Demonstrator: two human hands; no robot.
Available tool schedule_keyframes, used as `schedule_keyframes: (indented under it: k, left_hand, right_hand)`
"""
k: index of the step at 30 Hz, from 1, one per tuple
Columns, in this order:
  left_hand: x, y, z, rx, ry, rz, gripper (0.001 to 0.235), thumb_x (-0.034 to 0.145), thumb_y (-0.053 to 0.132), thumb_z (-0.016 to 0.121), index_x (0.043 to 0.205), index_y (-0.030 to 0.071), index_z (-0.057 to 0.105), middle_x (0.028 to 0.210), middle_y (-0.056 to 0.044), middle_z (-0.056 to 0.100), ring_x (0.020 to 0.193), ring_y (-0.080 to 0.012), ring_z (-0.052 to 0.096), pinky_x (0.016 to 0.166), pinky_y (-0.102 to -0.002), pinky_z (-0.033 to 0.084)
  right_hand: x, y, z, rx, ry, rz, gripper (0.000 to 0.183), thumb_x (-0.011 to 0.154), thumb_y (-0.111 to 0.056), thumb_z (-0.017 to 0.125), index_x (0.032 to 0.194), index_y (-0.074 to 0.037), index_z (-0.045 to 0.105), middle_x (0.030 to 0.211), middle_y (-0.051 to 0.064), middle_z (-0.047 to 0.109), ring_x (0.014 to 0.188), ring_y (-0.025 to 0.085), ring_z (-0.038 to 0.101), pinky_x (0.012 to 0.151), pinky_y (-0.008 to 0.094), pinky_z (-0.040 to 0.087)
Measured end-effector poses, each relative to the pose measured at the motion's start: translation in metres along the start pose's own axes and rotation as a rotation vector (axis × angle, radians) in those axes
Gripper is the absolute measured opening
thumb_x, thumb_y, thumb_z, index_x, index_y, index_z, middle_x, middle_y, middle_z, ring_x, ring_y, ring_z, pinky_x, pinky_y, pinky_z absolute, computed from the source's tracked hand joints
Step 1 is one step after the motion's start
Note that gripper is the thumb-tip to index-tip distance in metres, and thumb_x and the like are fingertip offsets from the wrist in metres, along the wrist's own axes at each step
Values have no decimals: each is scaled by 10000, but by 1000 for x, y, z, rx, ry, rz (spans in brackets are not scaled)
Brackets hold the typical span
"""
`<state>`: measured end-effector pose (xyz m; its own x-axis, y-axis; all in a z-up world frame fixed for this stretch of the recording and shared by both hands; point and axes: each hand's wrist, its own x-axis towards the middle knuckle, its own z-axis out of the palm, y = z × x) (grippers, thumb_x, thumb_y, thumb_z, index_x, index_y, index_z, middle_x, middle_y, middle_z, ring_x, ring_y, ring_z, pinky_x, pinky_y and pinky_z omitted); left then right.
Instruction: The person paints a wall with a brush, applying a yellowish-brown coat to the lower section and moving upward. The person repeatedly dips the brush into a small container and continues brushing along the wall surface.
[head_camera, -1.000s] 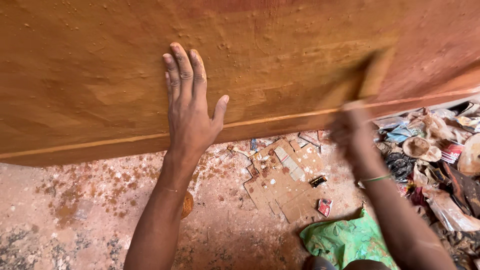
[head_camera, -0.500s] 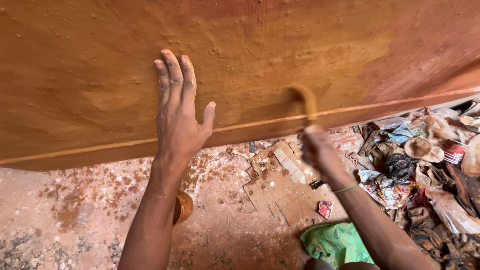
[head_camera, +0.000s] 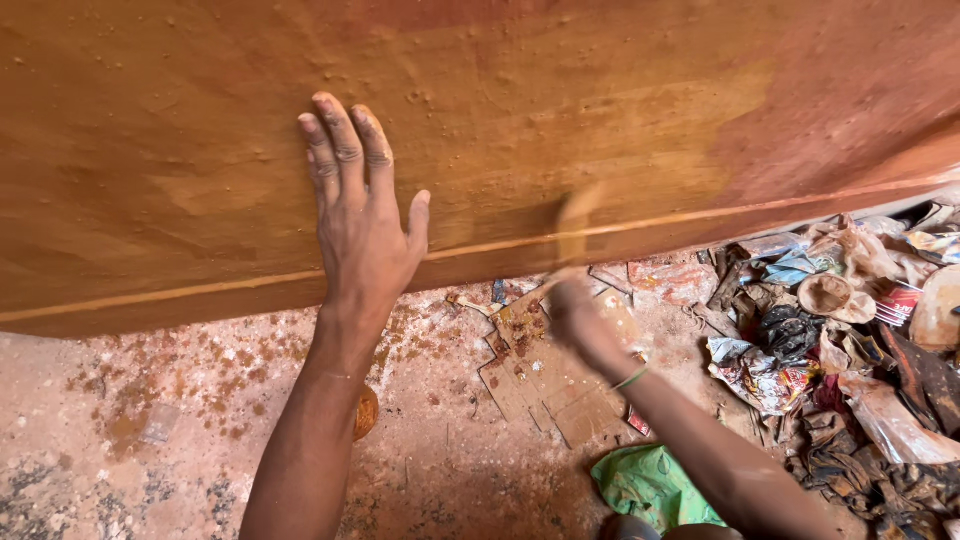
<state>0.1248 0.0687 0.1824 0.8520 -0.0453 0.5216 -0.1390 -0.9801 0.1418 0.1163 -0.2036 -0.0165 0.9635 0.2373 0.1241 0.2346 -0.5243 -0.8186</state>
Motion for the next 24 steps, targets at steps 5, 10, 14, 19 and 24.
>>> schedule_keyframes:
  k: [5,10,14,19,24]
  left_hand:
    - [-1,3,2,47,8,-18,1047,975,407,767,1645,-11,79,1664,-261,-93,1551,-446,-60,1298,-576,103]
    - [-3,-4,1,56,35,23,1022,999,379,762,1665,5,83,1699,-238,-58,1582,-425,-28,1334,-534,145]
    - [-8,-7,8,41,34,23,1020,1015,367,760,1681,19,70,1719,-222,-59,1601,-423,-25,1359,-512,155]
    - [-3,-9,12,81,79,43,1068,1001,406,783,1666,18,42,1687,-228,-99,1577,-420,-43,1321,-558,108]
    - [-6,-9,11,60,55,34,1088,999,412,795,1672,15,37,1699,-221,-101,1590,-409,-49,1341,-543,106]
  right_hand:
    - [-16,-21,28,755,-468,561,91,1012,-193,498,990,-161,581,615,-21,457,434,95,404,344,242,364]
    - [-6,1,-36,812,-6,503,120,971,-151,547,1076,-109,587,637,-41,456,462,67,357,356,209,310]
    - [-23,57,-81,1026,349,563,164,1010,-272,524,971,-114,539,607,-60,415,472,67,371,389,207,321]
    - [-14,101,-86,1062,438,589,152,1041,-207,530,947,-120,449,638,-72,341,491,70,289,395,246,251]
    - [-14,62,-4,505,0,811,333,1044,-314,270,1094,-115,532,573,-8,440,433,121,368,363,266,335]
